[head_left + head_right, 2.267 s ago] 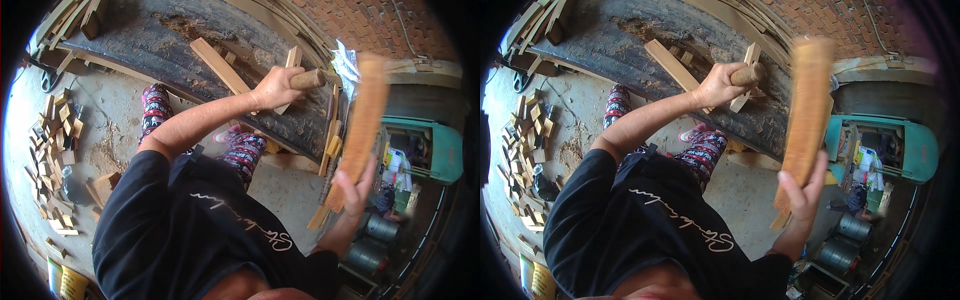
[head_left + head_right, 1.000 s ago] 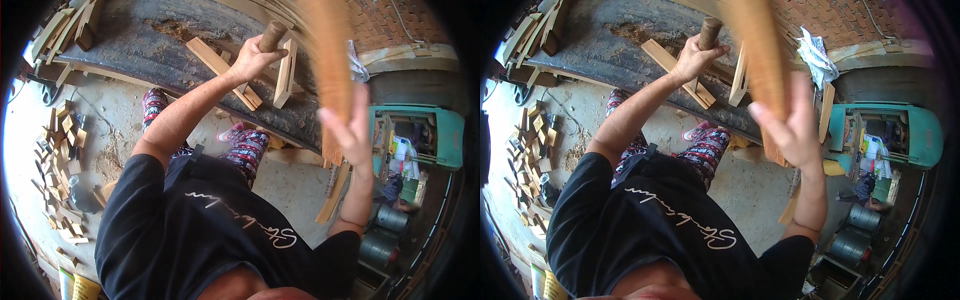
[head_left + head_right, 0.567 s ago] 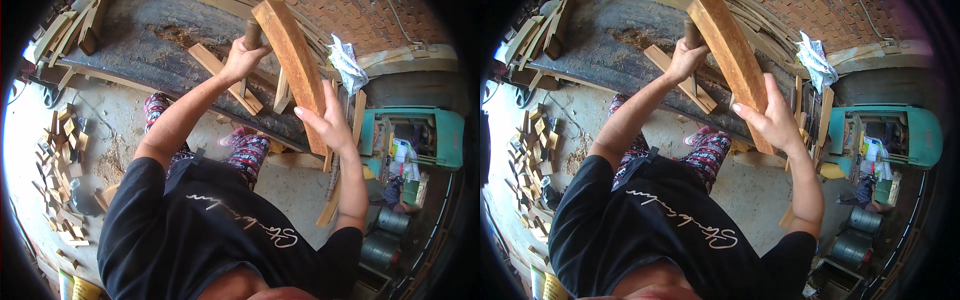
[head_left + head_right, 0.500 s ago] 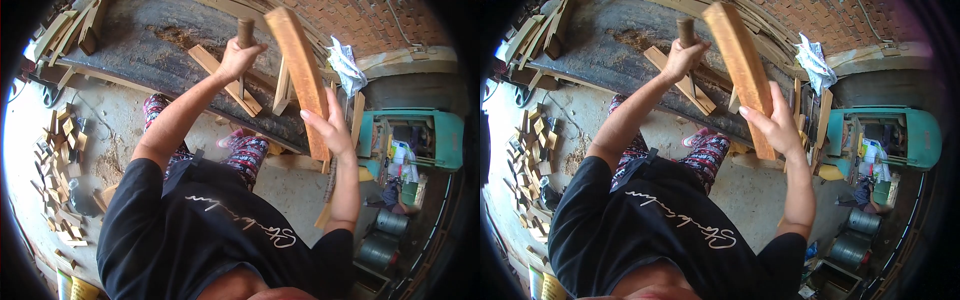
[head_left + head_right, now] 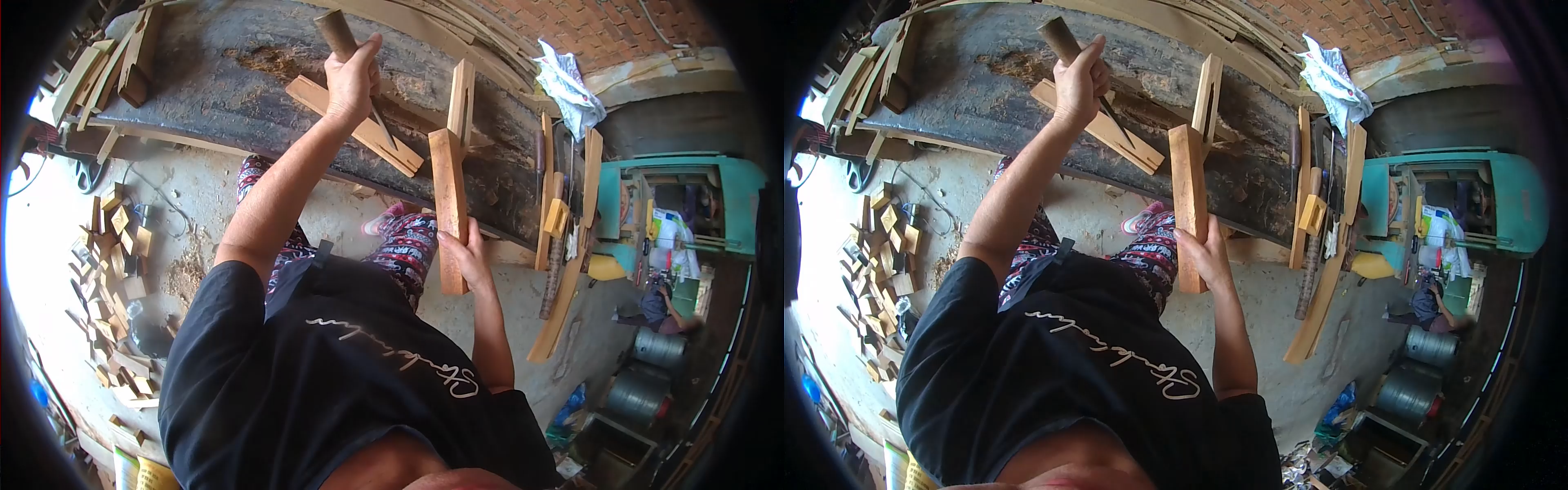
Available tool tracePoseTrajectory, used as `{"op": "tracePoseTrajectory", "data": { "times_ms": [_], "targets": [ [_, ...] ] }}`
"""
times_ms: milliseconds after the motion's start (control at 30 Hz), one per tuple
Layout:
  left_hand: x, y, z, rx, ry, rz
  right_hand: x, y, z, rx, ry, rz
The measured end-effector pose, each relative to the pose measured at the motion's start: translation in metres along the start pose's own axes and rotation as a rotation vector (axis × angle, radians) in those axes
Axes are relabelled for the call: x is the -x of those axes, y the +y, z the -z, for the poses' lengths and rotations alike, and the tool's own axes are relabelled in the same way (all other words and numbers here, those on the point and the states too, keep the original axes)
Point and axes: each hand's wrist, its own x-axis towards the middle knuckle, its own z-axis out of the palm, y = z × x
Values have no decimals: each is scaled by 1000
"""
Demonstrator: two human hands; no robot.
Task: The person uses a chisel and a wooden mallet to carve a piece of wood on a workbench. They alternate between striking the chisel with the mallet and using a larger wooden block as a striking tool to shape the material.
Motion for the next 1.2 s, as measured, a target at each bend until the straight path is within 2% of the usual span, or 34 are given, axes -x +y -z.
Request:
{"op": "tracePoseTrajectory", "data": {
  "times_ms": [233,400,567,700,800,833,900,933,1000,1033,1100,1133,1200],
  "targets": [
    [17,-13,-21,-230,-90,-25,7,-3,-2,-16,8,48],
    [20,-27,-19,-360,-35,-167,6,-11,1,-23,-4,63],
    [30,-29,-21,-449,-22,-186,8,-31,4,15,-10,108],
    [54,-39,-37,-484,-111,-274,16,-73,18,0,61,256],
    [68,-54,-44,-639,-224,-433,40,-127,30,-77,134,410],
    [73,-53,-48,-642,-233,-429,44,-142,28,-80,193,557],
    [76,-51,-54,-733,-221,-409,52,-153,30,-52,198,618],
    [76,-52,-53,-764,-236,-406,50,-156,32,116,185,585],
    [75,-53,-54,-784,-241,-389,50,-174,34,403,-2,394],
    [74,-53,-53,-793,-239,-369,48,-171,42,249,-51,264],
    [75,-52,-52,-742,-249,-445,56,-188,59,419,47,366],
    [77,-53,-51,-768,-254,-447,65,-201,60,339,92,300],
    [80,-51,-51,-767,-280,-406,75,-212,66,230,114,442]
  ]
}}
